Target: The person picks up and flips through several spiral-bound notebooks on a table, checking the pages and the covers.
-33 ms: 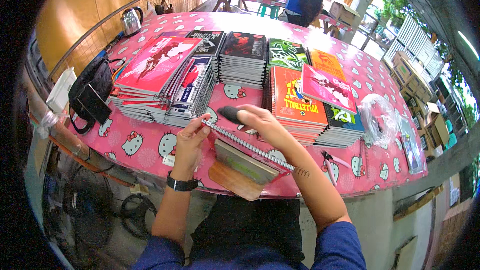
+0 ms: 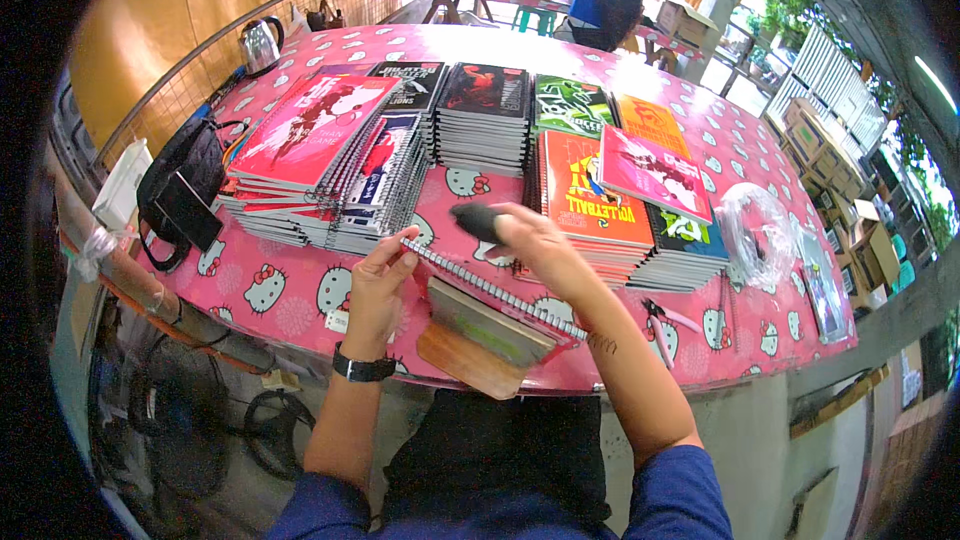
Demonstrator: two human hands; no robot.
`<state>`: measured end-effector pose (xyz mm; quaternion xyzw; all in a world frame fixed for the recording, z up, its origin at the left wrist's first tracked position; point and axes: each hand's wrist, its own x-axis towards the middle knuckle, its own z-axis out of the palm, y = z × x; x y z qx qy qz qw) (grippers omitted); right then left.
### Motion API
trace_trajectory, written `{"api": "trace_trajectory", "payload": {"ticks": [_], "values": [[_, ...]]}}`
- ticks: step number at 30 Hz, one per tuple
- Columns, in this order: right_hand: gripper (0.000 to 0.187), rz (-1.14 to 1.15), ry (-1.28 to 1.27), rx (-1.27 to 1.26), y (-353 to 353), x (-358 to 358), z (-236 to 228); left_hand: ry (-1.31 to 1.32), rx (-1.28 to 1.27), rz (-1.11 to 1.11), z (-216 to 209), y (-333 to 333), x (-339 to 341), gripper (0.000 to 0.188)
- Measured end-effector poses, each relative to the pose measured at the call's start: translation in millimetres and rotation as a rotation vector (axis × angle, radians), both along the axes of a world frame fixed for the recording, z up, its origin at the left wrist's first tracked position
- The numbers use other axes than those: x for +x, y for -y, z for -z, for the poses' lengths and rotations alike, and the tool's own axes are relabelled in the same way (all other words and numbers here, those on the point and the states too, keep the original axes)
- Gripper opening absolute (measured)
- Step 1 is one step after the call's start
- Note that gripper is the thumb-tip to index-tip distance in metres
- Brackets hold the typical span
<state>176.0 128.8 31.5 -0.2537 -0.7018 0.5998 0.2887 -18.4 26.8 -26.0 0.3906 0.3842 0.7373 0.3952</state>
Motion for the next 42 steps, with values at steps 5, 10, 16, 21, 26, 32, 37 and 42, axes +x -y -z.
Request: {"api": "trace_trajectory", "payload": {"ticks": [5, 10, 16, 21, 26, 32, 37, 42], "values": [[0.055, 0.41, -0.098, 0.434, 43.6, 103.7, 33.3, -0.009, -0.009, 0.025, -8.3, 3.7, -8.7, 0.026], [0.052, 0.65, 0.657, 0.961, 88.5, 156.9, 95.8, -0.305, 0.174, 0.031, -65.2, 4.9, 21.9, 0.024], [0.023, 0.711, -0.081, 0.79, 101.3, 105.0, -52.6, -0.696, 0.273, 0.044, -102.1, 19.5, 67.6, 0.024], [0.024, 0.556, -0.164, 0.854, 111.4, 63.9, -59.9, -0.599, 0.247, 0.095, -109.5, 25.7, 91.6, 0.02], [0.023, 0.512, -0.128, 0.803, 109.2, 61.5, -58.3, -0.576, 0.338, 0.143, -102.2, 22.0, 85.8, 0.016], [0.021, 0.405, -0.04, 0.906, 112.8, 57.8, -60.3, -0.56, 0.255, 0.149, -100.3, 32.5, 85.8, 0.013], [0.031, 0.439, 0.022, 0.988, 107.0, 58.1, -62.2, -0.646, 0.175, 0.088, -101.4, 26.0, 88.4, 0.014], [0.046, 0.586, -0.24, 0.705, 79.3, 91.8, -84.0, -0.501, 0.125, -0.394, -146.4, 1.6, 6.0, 0.017]]}}
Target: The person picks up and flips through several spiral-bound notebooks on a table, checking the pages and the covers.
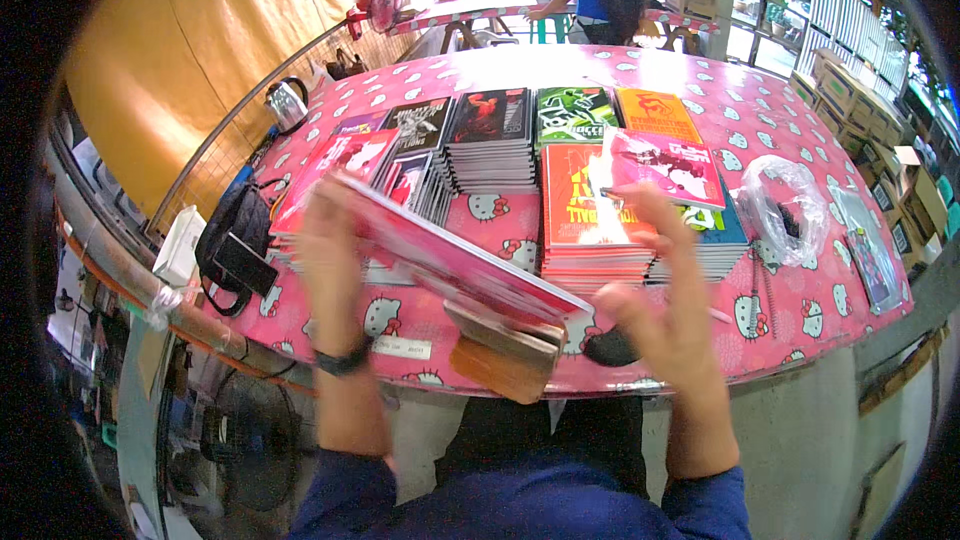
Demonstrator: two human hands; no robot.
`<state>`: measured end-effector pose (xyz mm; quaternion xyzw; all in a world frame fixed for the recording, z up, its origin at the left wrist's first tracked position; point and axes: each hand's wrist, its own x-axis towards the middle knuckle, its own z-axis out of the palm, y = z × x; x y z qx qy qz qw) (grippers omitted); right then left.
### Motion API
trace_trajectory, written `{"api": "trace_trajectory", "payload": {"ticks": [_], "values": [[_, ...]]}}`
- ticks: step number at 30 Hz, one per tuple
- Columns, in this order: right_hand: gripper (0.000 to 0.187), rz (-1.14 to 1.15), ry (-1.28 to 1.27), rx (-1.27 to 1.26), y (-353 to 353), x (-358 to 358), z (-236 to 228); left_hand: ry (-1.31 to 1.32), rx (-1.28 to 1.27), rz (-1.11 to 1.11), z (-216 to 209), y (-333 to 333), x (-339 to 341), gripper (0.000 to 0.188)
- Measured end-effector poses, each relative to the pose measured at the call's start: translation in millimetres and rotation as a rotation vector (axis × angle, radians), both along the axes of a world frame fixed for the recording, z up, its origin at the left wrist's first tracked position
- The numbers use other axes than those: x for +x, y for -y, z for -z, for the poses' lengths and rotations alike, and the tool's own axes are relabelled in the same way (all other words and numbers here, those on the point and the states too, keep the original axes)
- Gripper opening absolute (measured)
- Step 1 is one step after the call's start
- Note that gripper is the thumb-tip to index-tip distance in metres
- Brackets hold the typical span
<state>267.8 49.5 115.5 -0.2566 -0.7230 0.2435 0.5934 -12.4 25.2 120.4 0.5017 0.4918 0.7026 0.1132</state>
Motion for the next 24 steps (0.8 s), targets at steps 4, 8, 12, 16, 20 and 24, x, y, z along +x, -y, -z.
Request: {"api": "trace_trajectory", "payload": {"ticks": [4, 8, 12, 16, 20, 24], "values": [[0.034, 0.187, 0.123, -0.169, -46.9, 70.4, 12.1, -0.003, 0.189, 0.029, -108.3, -44.1, -110.3, 0.025], [0.025, 0.305, 0.263, -0.274, -89.9, 90.4, 30.5, -0.548, -0.55, 0.261, -120.6, -120.3, -121.8, 0.017], [0.028, 0.653, 0.376, -0.215, -149.4, 116.4, 57.8, -1.271, -1.046, -0.009, -28.1, -164.5, -107.3, 0.076], [0.051, 0.759, 0.478, -0.311, -226.8, 135.1, 106.6, -1.142, -0.989, -0.067, -2.7, -162.5, -158.4, 0.092], [0.059, 0.802, 0.518, -0.469, -240.6, 135.9, 98.2, -1.012, -1.076, -0.184, -4.8, -163.9, -152.9, 0.087], [0.045, 0.668, 0.611, -0.542, -242.5, 118.7, 87.2, -1.043, -1.099, -0.249, 5.1, -165.8, -199.0, 0.09]]}}
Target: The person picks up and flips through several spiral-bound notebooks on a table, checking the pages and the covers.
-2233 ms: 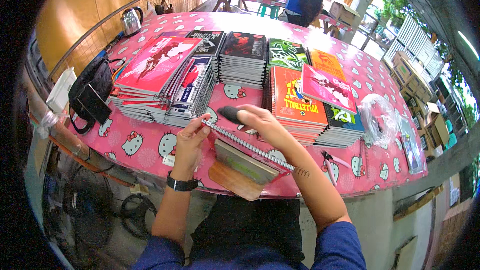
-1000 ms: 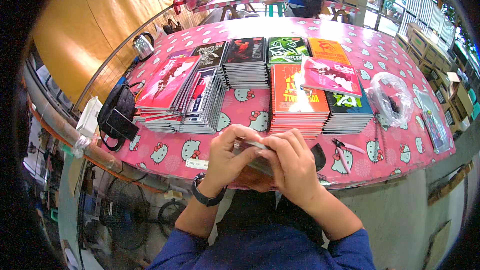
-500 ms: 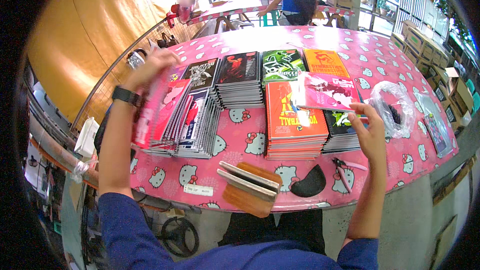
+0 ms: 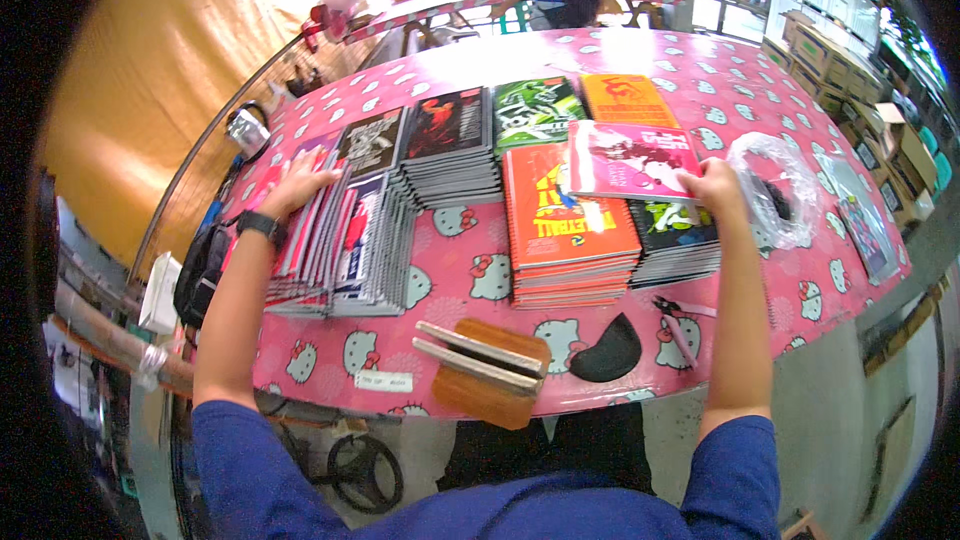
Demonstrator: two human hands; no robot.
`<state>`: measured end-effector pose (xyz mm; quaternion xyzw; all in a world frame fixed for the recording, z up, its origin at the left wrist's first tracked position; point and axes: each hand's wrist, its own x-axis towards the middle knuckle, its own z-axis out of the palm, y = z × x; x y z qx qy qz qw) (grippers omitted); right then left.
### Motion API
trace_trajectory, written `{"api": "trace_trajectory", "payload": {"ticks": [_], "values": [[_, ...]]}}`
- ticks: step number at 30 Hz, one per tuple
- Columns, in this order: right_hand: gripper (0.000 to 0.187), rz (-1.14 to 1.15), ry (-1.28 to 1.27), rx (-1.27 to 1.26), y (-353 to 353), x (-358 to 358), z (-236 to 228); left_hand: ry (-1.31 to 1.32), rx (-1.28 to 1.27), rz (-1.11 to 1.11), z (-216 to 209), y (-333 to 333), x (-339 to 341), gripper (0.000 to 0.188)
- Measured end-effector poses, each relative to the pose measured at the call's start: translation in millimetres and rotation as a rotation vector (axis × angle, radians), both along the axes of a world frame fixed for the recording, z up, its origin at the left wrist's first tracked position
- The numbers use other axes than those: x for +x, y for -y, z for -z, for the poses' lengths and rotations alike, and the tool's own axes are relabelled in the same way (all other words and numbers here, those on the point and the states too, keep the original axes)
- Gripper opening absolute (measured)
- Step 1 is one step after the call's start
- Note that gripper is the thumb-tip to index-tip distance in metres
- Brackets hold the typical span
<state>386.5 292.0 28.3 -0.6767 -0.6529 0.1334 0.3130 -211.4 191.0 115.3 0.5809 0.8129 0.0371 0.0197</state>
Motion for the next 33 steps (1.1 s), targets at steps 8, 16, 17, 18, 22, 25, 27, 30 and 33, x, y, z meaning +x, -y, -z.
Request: {"api": "trace_trajectory", "payload": {"ticks": [8, 16, 17, 18, 22, 25, 27, 30, 33], "values": [[0.037, 0.001, -0.367, 0.074, -11.2, 50.9, 15.4, -0.026, -0.102, -0.003, -3.9, 25.2, 47.8, 0.099], [0.031, -0.243, -1.011, 0.347, 150.2, -12.6, -55.4, -0.108, -0.031, -0.143, 1.7, 19.6, 98.2, 0.082], [0.031, -0.237, -1.009, 0.345, 163.8, -17.0, -49.5, -0.102, -0.034, -0.134, 0.5, 20.8, 90.6, 0.085], [0.034, -0.28, -1.113, 0.312, 176.8, -18.0, -41.5, -0.103, -0.029, -0.124, -2.5, 21.7, 83.4, 0.086], [0.032, -0.397, -1.357, 0.173, 216.8, -54.7, -19.3, 0.072, 0.225, 0.064, -16.8, 47.5, 50.6, 0.088], [0.032, -0.334, -1.375, 0.23, 234.3, -85.1, -11.0, 0.798, 0.498, 0.475, -24.5, 96.3, 137.7, 0.084], [0.032, -0.315, -1.36, 0.273, 241.6, -102.1, -0.8, 1.138, 0.455, 0.636, -1.6, 129.3, 193.5, 0.082], [0.034, -0.357, -1.286, 0.259, 258.4, -127.9, 5.9, 1.379, 0.494, 0.62, 32.2, 154.9, 218.9, 0.073], [0.042, -0.479, -1.142, 0.2, 265.4, -127.9, 21.6, 1.506, 0.799, 0.467, 50.8, 151.6, 208.9, 0.046]]}}
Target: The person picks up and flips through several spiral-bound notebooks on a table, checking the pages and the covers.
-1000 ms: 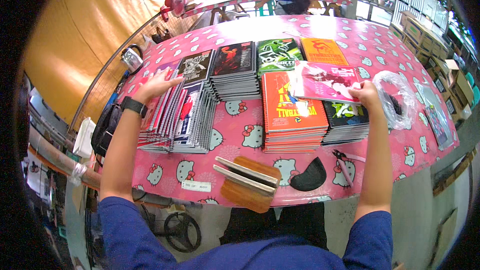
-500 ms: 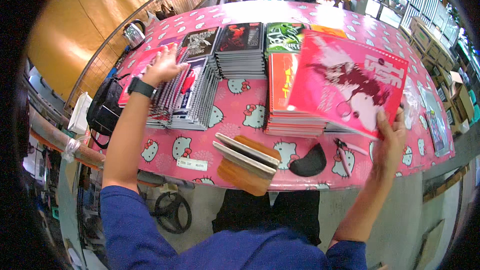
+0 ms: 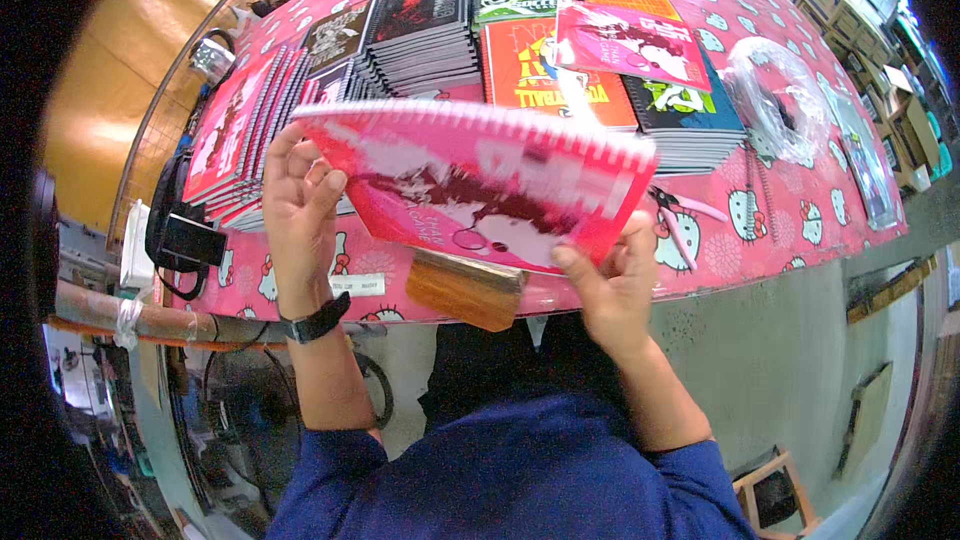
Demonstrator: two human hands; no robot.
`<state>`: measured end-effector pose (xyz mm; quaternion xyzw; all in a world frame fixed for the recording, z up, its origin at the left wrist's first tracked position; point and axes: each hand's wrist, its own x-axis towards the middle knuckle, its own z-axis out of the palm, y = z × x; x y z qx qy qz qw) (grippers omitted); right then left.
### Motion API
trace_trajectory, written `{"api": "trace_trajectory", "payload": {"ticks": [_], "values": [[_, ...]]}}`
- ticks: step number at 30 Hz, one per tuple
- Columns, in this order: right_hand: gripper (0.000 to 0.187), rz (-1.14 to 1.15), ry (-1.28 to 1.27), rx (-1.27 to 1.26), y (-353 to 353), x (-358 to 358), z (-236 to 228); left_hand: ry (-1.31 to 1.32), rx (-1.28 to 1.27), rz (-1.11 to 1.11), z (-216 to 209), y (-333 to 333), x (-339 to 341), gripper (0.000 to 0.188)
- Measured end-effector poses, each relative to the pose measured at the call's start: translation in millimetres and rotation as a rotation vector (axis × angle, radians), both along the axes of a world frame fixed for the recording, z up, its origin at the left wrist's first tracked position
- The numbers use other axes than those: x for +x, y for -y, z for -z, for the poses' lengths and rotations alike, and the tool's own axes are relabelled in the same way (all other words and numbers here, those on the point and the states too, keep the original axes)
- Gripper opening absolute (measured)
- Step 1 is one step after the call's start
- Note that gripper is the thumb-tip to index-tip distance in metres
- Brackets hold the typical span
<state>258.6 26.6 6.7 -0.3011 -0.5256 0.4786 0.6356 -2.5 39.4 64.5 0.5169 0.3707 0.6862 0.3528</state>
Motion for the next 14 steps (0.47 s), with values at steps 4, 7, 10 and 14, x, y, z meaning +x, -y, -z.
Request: {"api": "trace_trajectory", "payload": {"ticks": [4, 7, 10, 14], "values": [[0.033, -0.053, 0.147, -0.063, 8.9, 0.8, 26.9, -0.066, 0.039, -0.083, 27.8, 2.1, -8.2, 0.033], [0.03, -0.1, 0.536, 0.092, 5.1, 9.5, 38.7, -0.169, -0.04, -0.062, 37.5, 7.4, -13.4, 0.03], [0.061, -0.103, 0.52, 0.159, 8.2, 7.1, 51.5, -0.126, -0.095, -0.078, 59.0, 14.4, -21.9, 0.049], [0.076, -0.085, 0.687, 0.26, 6.6, 11.2, 49.4, 0.141, 0.029, -0.022, 100.9, 12.9, -27.3, 0.081]]}}
